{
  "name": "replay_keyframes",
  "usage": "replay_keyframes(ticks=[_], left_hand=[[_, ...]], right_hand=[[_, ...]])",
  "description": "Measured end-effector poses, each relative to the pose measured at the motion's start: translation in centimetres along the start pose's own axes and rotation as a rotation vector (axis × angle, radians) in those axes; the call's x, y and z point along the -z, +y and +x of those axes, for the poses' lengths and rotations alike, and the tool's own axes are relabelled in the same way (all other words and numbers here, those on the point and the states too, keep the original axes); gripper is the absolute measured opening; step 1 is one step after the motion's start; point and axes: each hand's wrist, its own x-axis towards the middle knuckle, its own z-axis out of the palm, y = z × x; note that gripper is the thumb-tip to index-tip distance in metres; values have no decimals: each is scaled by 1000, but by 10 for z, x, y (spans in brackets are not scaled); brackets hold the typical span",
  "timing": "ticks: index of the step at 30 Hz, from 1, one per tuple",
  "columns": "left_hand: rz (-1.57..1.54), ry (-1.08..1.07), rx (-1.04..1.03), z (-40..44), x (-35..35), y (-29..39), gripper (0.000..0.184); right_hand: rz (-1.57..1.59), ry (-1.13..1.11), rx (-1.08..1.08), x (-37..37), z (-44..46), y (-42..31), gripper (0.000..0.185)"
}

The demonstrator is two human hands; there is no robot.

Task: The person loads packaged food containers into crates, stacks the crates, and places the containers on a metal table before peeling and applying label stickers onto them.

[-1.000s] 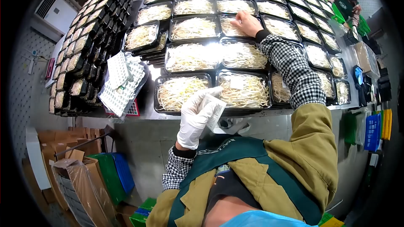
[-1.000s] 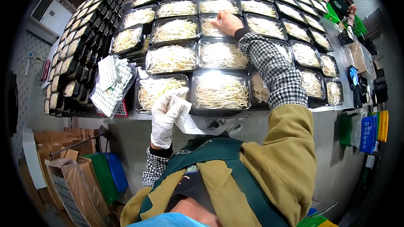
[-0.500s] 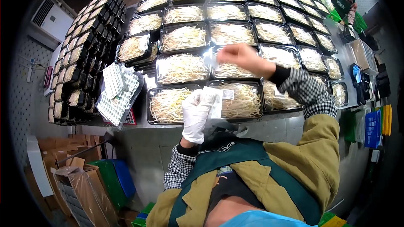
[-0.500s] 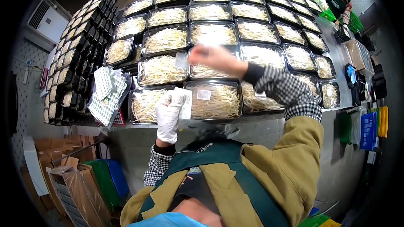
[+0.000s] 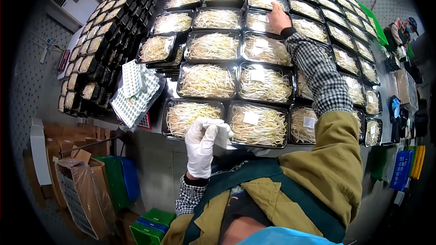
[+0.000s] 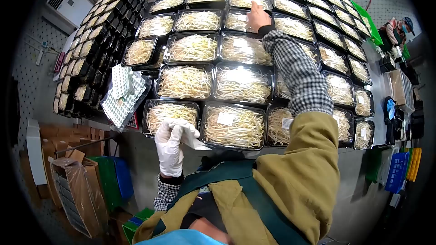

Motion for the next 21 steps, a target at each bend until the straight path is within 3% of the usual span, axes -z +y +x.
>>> replay_keyframes(ticks=[1,2,3,4,5,7,10,11,12,15,17,19,21], left_hand=[[-27,39,24,1,-3,-5,16],[42,46,-103,6,-1,-17,21],[90,83,-82,9,-3,-19,24],[141,120,-55,10,-4,-21,27],[192,154,-29,12,-6,-23,30],[229,131,-185,19,-5,-35,34],[188,50,-33,21,-2,-34,20],[196,63,-27,22,-5,-35,18],[121,32,73,17,-3,-27,12],[192,-110,154,-4,16,-2,15],[114,-89,230,-22,39,10,20],[-49,-50,46,-33,50,14,24],[31,148,-57,-38,55,11,30]], right_hand=[[90,-71,32,14,-15,-24,35],[229,-148,166,14,-34,-41,32],[645,-571,-29,61,-78,-103,30],[920,-892,68,64,-110,-114,35],[783,-1084,168,94,-140,-151,32],[1091,-1166,219,116,-199,-176,26],[1001,-1017,113,107,-189,-160,19],[846,-735,255,88,-164,-141,17],[891,-564,70,76,-137,-125,21],[481,-165,151,39,7,-28,32],[111,-43,166,28,74,16,39],[84,-99,118,7,120,45,42],[-109,-140,25,-15,142,55,43]])
